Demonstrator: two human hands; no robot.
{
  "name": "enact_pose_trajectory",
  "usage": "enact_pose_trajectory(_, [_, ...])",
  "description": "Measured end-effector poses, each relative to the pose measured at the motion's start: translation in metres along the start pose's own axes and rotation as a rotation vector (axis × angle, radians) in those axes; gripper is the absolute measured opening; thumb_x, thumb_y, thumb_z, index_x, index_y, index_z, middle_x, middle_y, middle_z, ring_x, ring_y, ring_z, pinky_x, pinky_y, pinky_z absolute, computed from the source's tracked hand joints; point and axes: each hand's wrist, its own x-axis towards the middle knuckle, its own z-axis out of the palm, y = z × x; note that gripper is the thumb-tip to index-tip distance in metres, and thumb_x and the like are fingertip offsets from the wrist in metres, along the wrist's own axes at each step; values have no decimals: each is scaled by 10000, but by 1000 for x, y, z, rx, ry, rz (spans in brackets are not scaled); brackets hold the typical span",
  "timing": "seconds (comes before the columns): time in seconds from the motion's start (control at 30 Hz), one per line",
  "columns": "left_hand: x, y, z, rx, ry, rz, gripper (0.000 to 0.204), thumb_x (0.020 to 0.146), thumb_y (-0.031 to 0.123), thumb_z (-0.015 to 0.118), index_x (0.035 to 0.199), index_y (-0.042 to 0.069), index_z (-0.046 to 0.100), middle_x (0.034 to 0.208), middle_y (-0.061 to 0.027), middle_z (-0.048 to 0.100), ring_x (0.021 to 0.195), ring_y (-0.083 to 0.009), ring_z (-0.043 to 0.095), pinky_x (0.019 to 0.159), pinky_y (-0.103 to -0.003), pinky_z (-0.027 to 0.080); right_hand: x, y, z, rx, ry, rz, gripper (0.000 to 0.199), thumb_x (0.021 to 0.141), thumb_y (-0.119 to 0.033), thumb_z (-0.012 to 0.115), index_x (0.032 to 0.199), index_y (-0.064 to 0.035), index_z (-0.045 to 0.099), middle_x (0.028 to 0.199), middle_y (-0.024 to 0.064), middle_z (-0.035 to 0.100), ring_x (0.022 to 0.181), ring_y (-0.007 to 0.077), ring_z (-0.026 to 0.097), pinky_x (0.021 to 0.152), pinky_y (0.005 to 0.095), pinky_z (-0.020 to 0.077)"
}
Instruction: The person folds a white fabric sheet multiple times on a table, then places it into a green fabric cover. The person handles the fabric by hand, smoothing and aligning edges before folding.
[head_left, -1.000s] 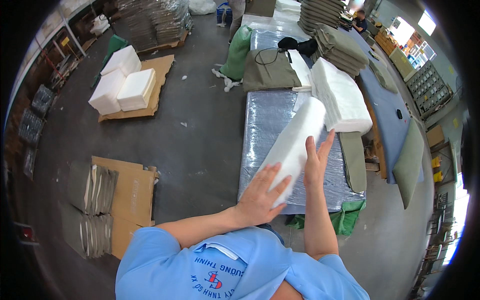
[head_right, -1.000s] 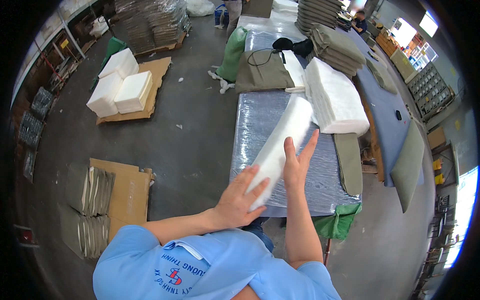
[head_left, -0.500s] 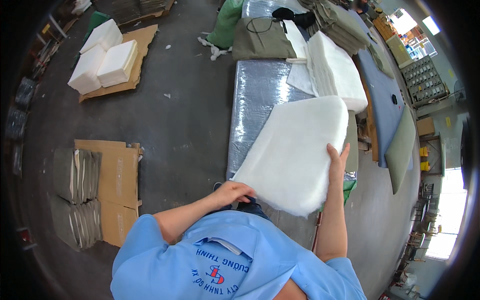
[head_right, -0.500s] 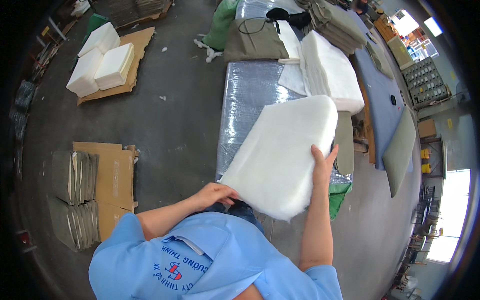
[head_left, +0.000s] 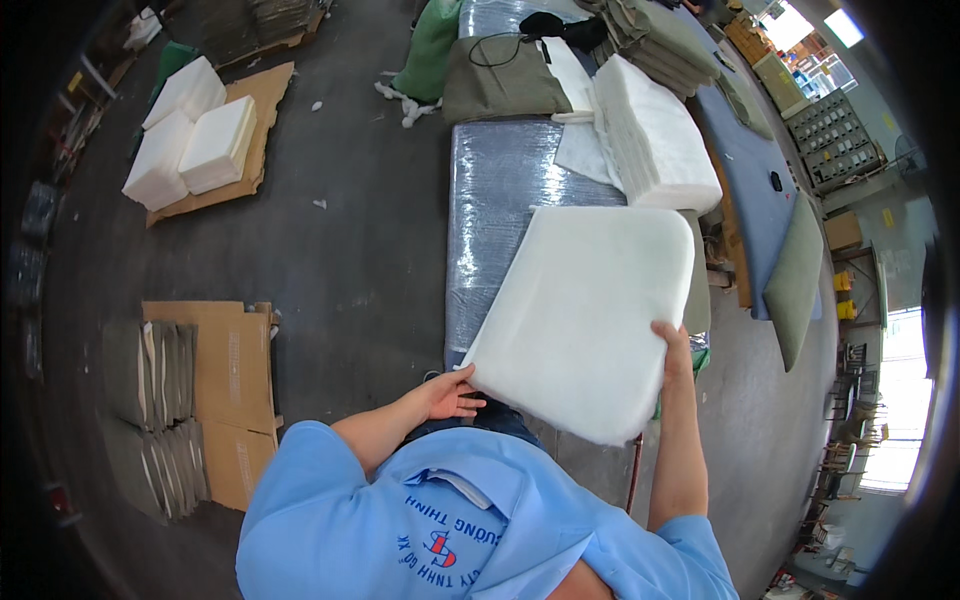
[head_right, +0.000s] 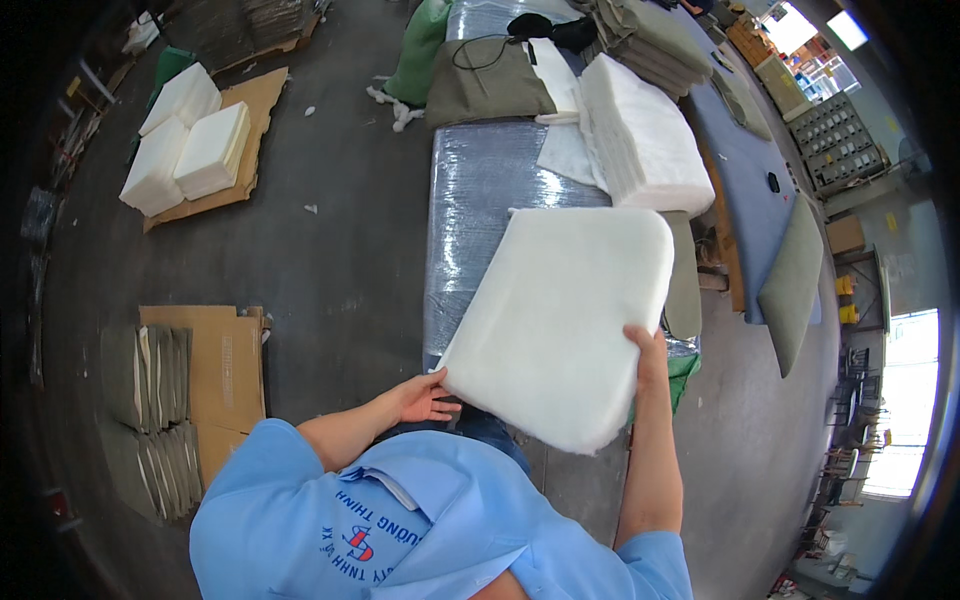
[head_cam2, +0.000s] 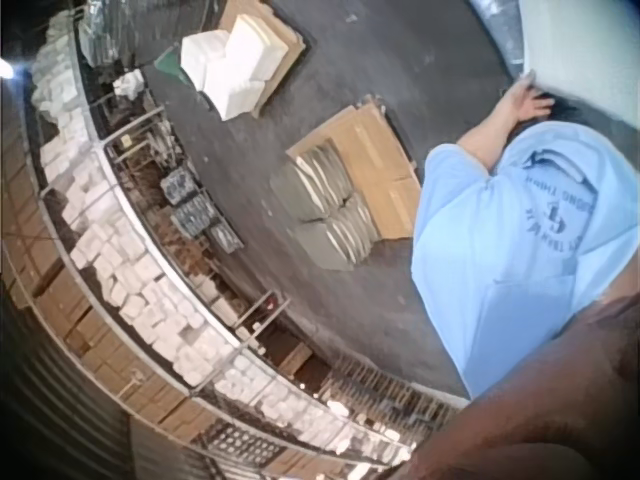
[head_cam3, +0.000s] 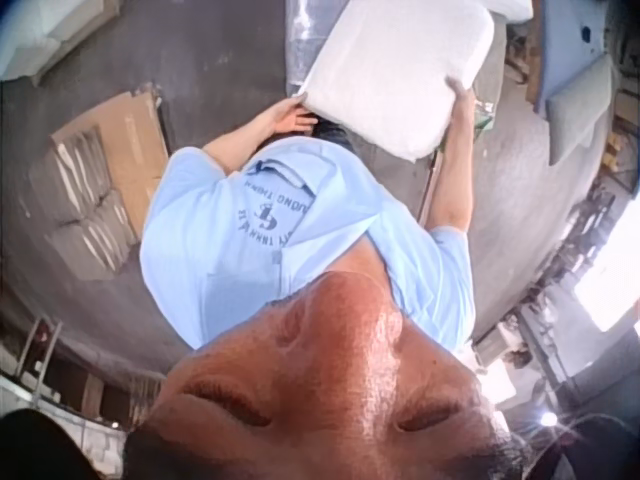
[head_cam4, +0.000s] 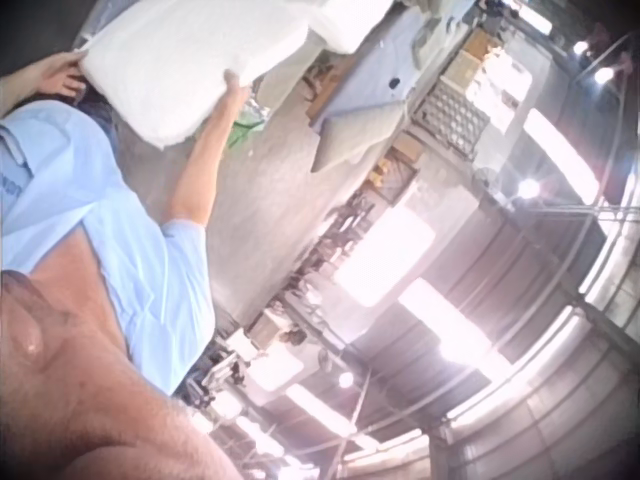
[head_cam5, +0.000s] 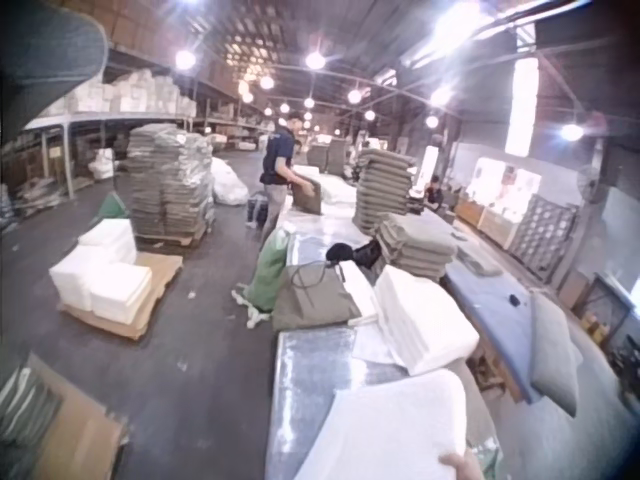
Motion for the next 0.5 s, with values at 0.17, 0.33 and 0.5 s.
enact_pose_trajectory(0.17, [-30, 2, -6, -36, -6, 124, 657, 1015, 631, 597, 1468, 157, 558, 1394, -43, 646, 1256, -374, 635, 1048, -590, 494, -26, 30, -18, 224, 50, 4, 662, 770, -166, 672, 1381, 52, 536, 1141, 224, 671, 982, 345, 708, 848, 472, 637])
enact_pose_trajectory(0.33, [-61, 42, -25, 336, 652, 225, 962, 900, 840, 570, 1542, 129, 478, 1489, -150, 588, 1312, -344, 582, 993, -544, 515, -31, 31, -25, 340, 34, 33, 673, 757, -173, 674, 1377, 52, 541, 1139, 220, 674, 962, 349, 715, 843, 473, 646])
enact_pose_trajectory(0.5, [-35, 89, 1, 466, 482, 343, 965, 912, 821, 575, 1589, 147, 438, 1520, -139, 576, 1302, -308, 584, 982, -508, 513, -4, 27, -15, 291, -116, 80, 653, 727, -156, 699, 1327, 67, 574, 1104, 180, 686, 954, 286, 705, 843, 420, 617])
